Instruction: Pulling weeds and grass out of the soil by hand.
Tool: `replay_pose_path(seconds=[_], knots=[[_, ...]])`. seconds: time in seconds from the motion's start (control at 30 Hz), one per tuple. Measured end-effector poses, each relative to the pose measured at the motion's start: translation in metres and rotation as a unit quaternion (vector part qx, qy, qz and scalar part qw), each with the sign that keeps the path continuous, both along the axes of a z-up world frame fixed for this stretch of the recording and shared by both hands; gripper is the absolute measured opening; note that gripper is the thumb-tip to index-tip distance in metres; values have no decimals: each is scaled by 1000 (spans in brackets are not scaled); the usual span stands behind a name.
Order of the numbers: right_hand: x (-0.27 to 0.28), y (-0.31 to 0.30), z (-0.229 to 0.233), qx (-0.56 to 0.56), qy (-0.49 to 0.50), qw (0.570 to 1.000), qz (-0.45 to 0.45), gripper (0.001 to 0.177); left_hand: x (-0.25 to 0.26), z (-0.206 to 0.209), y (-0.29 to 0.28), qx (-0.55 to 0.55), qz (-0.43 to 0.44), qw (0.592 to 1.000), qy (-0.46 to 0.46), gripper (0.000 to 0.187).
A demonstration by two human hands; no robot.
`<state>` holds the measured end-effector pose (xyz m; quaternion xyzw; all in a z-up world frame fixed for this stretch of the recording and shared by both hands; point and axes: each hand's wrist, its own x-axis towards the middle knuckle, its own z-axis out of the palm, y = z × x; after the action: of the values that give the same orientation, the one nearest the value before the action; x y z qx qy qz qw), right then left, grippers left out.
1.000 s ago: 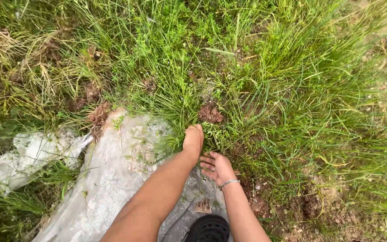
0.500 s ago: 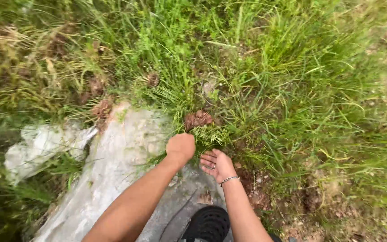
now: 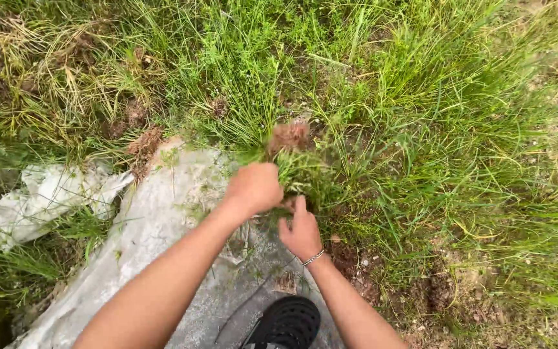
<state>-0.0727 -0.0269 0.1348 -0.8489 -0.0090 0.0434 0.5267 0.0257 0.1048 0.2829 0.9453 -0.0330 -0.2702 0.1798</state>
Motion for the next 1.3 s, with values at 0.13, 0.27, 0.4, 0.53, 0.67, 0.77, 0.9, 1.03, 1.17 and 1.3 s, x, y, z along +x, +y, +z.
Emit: replay_pose_path(seconds=[0.13, 0.27, 0.4, 0.53, 0.67, 0.77, 0.9, 1.03, 1.17, 1.3], knots=[[14, -5, 31, -119, -42, 987, 101, 27, 20, -14, -3, -2, 3, 997, -79, 31], [16, -7, 17, -149, -143, 965, 160, 15, 30, -82, 6, -8, 30, 993, -111, 46], [18, -21, -5, -183, -63, 979, 61, 14, 21, -111, -9, 69, 87, 994, -2, 84], [20, -46, -14, -225, -78, 971, -24, 20, 0, -97, -29, 150, 104, 976, 121, 119], [45, -50, 3, -285, -197, 936, 64, 49, -4, -202, -31, 140, 114, 977, 110, 111], [51, -46, -6, -461, -174, 860, 130, 54, -9, -234, -31, 151, 128, 979, 48, 76], [47, -47, -5, -529, -28, 828, 182, 45, -21, -219, -45, 120, 156, 980, 13, 36], [28, -52, -51, -501, 64, 852, 134, 29, -28, -162, -61, 69, 211, 975, 27, 45], [17, -51, -77, -463, 59, 881, 78, 33, -37, -159, -68, 65, 248, 965, 50, 57], [16, -48, -74, -462, 100, 877, 89, 24, -37, -202, -63, 40, 186, 982, 2, 33]])
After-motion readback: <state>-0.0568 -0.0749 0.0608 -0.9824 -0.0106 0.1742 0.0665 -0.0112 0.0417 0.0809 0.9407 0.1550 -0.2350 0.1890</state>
